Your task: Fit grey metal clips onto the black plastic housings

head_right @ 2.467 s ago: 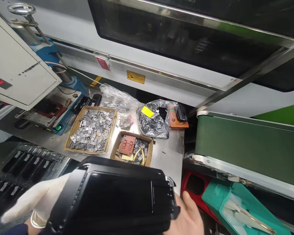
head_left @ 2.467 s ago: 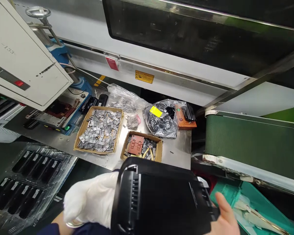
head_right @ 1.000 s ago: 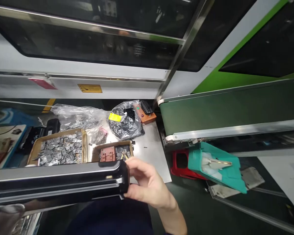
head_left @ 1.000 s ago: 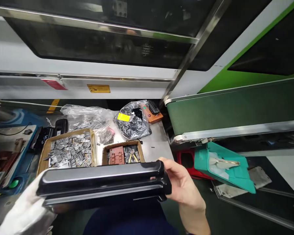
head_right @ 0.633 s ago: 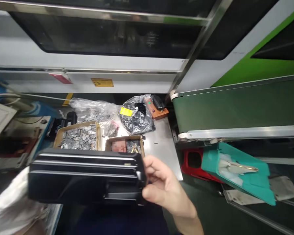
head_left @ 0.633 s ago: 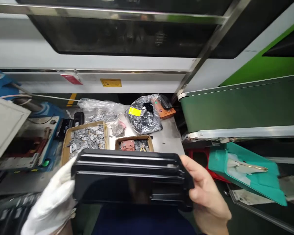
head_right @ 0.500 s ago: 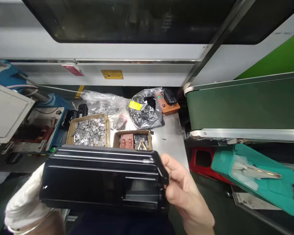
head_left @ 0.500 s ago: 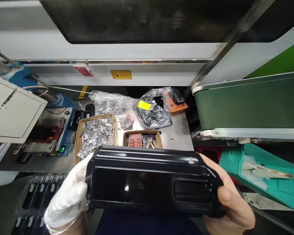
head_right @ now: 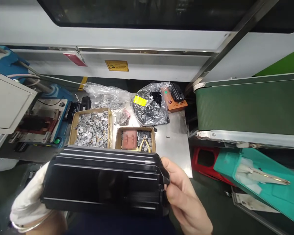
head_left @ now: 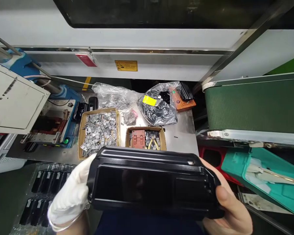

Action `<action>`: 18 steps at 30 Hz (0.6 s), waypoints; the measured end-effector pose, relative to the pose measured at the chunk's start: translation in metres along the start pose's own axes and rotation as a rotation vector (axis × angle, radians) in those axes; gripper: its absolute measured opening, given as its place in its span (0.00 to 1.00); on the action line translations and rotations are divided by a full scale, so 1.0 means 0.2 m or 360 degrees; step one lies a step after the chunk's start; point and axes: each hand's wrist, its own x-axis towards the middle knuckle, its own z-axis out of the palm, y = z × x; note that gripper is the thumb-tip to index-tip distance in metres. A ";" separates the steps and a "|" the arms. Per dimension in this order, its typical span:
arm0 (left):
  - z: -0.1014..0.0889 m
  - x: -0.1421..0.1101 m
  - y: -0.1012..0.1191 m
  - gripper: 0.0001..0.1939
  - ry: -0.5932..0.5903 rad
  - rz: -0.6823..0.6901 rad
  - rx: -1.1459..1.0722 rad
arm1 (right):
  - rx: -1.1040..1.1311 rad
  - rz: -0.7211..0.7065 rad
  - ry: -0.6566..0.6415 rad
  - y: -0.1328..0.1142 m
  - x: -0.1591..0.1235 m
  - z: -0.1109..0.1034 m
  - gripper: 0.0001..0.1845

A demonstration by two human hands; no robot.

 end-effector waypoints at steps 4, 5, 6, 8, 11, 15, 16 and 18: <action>0.01 0.02 0.02 0.17 -0.0179 -0.0024 -0.0096 | 0.0118 0.0111 -0.0056 0.01 0.02 0.01 0.27; 0.01 0.02 0.02 0.17 -0.0209 -0.0025 -0.0107 | 0.0148 0.0149 -0.0045 0.01 0.03 0.01 0.25; 0.00 0.02 0.02 0.18 -0.0234 -0.0024 -0.0116 | 0.0182 0.0181 -0.0046 0.00 0.03 0.02 0.23; -0.02 0.03 0.02 0.19 -0.0302 -0.0042 -0.0119 | 0.0235 0.0222 -0.0076 0.00 0.04 0.03 0.21; -0.06 0.03 0.01 0.26 -0.0421 -0.0128 -0.0095 | 0.0234 0.0279 -0.0134 0.02 0.04 0.02 0.23; -0.09 0.03 0.00 0.32 -0.0501 -0.0182 -0.0004 | 0.0384 0.0344 0.0074 0.09 -0.01 -0.02 0.26; -0.09 0.03 0.01 0.30 -0.0485 -0.0157 0.0045 | 0.0435 0.0367 0.0109 0.10 -0.03 -0.03 0.27; -0.07 0.03 0.05 0.24 -0.0321 -0.0075 0.0168 | 0.0511 0.0378 0.0117 0.12 -0.05 -0.03 0.27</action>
